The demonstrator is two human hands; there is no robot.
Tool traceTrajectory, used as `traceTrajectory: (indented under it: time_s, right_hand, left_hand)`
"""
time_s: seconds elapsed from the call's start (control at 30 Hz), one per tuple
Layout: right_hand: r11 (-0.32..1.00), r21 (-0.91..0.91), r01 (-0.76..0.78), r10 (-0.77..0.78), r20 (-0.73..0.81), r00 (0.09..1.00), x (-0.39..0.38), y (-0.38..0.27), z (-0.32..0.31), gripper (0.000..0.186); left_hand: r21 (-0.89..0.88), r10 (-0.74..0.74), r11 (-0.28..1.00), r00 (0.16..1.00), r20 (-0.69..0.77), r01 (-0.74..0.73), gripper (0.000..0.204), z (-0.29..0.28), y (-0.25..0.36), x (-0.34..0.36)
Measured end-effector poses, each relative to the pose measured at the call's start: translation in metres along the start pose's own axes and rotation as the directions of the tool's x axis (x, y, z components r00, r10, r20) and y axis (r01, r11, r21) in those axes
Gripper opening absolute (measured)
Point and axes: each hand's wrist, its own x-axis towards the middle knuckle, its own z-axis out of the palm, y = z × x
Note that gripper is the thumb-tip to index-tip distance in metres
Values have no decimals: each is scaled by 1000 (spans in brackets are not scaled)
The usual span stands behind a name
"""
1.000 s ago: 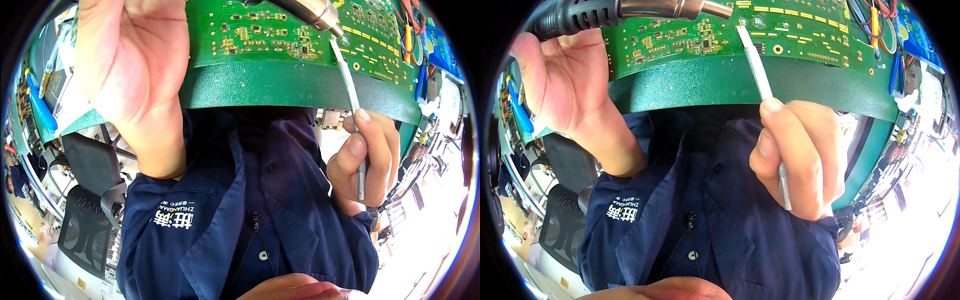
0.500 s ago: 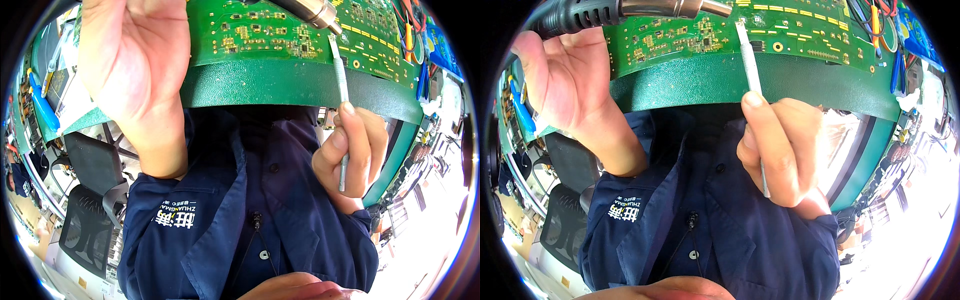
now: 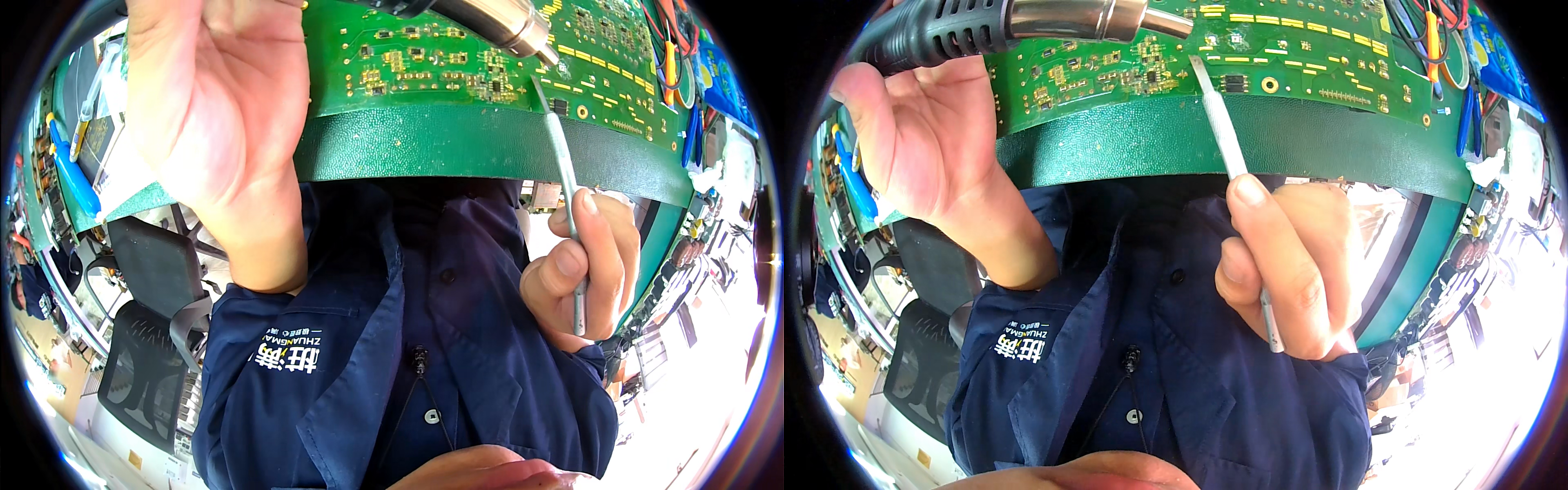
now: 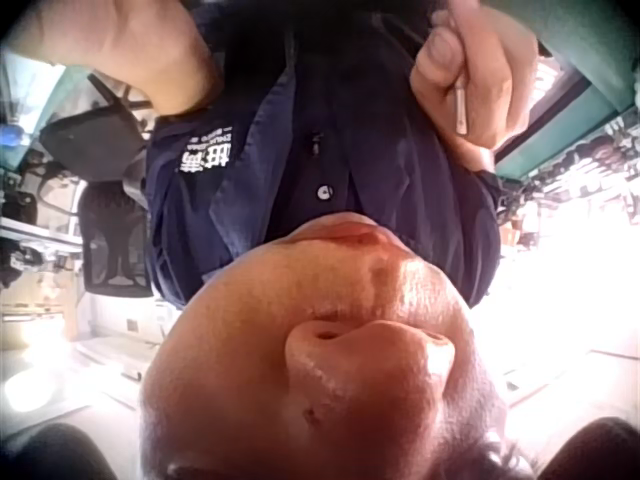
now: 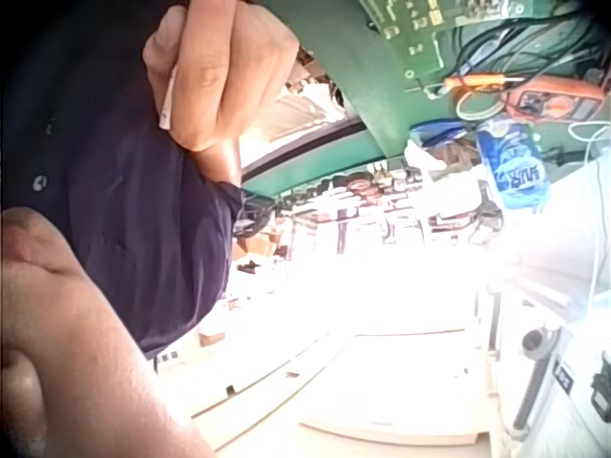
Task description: The person uses a hot air gun and a metal tool to adjust components on a circuit board, then uses a soldering iron and wire to apply solder to the board's connections.
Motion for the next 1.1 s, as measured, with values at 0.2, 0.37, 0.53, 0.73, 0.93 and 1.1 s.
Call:
traceTrajectory:
  time_s: [0.2,0.37,0.53,0.73,0.93,1.1]
  right_hand:
    - [985,146,-96,98,-10,995,0,3,-3,33]
    - [870,403,-285,322,-26,946,-4,-1,-11,41]
    - [915,333,-229,270,-82,959,0,-2,-4,32]
    - [988,135,-75,99,-183,978,0,7,8,30]
    - [999,46,-11,14,-67,998,1,-4,18,34]
    - [999,-46,-13,15,37,999,4,-4,22,64]
  left_hand:
    - [-14,-3,1000,1000,-16,2,49,1,2,-1]
    - [-4,-5,1000,1000,-30,5,49,-6,4,-1]
    - [-22,-13,1000,999,-34,12,49,-3,3,-1]
    - [-35,-18,999,998,-52,16,49,-3,2,-1]
    - [-46,-29,999,997,-67,26,49,-8,0,-1]
    - [-51,-29,998,997,-72,26,49,-5,4,-3]
